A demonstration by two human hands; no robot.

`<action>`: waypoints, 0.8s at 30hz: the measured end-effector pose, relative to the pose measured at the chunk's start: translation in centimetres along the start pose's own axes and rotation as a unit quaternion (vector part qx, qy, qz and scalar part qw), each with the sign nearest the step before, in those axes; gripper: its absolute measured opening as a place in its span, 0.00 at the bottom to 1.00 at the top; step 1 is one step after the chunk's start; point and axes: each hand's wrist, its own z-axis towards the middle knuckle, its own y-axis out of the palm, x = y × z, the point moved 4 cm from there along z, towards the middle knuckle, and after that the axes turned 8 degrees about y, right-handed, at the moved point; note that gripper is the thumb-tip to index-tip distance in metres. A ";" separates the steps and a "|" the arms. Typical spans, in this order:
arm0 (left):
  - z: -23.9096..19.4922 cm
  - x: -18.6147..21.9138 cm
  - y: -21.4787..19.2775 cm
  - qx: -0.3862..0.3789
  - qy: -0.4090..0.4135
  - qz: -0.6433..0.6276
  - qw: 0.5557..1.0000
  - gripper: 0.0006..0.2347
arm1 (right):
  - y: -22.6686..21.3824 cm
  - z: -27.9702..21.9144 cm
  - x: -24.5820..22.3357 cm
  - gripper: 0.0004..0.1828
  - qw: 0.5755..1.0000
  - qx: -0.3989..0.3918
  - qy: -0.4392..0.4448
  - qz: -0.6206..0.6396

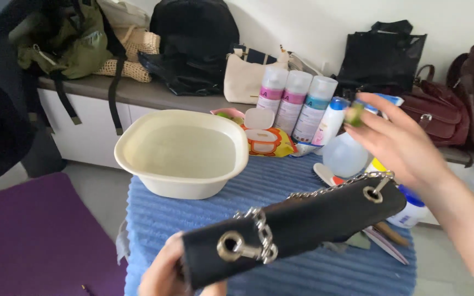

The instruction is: Cleaning a leather handbag using a toothbrush for the hardware, a lime for the leather surface, and a cloth for wiping and polishing.

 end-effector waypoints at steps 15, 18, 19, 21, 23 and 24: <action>7.1 -1.0 3.0 -0.335 -0.234 0.058 0.911 0.12 | -5.8 -10.7 0.2 0.31 0.987 0.012 -0.084 0.136; 8.6 0.4 3.7 -0.409 -0.245 0.053 0.877 0.18 | -0.6 -13.6 -0.2 0.28 0.979 0.026 -0.191 0.060; 9.2 1.2 4.1 -0.440 -0.210 0.020 0.873 0.23 | 1.5 -14.5 -0.5 0.27 0.971 0.069 -0.227 -0.018; 9.9 2.7 4.6 -0.455 -0.205 0.050 0.865 0.24 | 4.0 -15.3 -0.5 0.26 0.966 0.011 -0.255 -0.053; 10.4 3.6 5.1 -0.472 -0.201 0.075 0.855 0.25 | 5.8 -16.0 -0.8 0.25 0.955 -0.044 -0.280 -0.091; 10.6 3.9 5.5 -0.504 -0.178 0.051 0.844 0.25 | 6.3 -16.4 -1.0 0.25 0.947 -0.035 -0.287 -0.137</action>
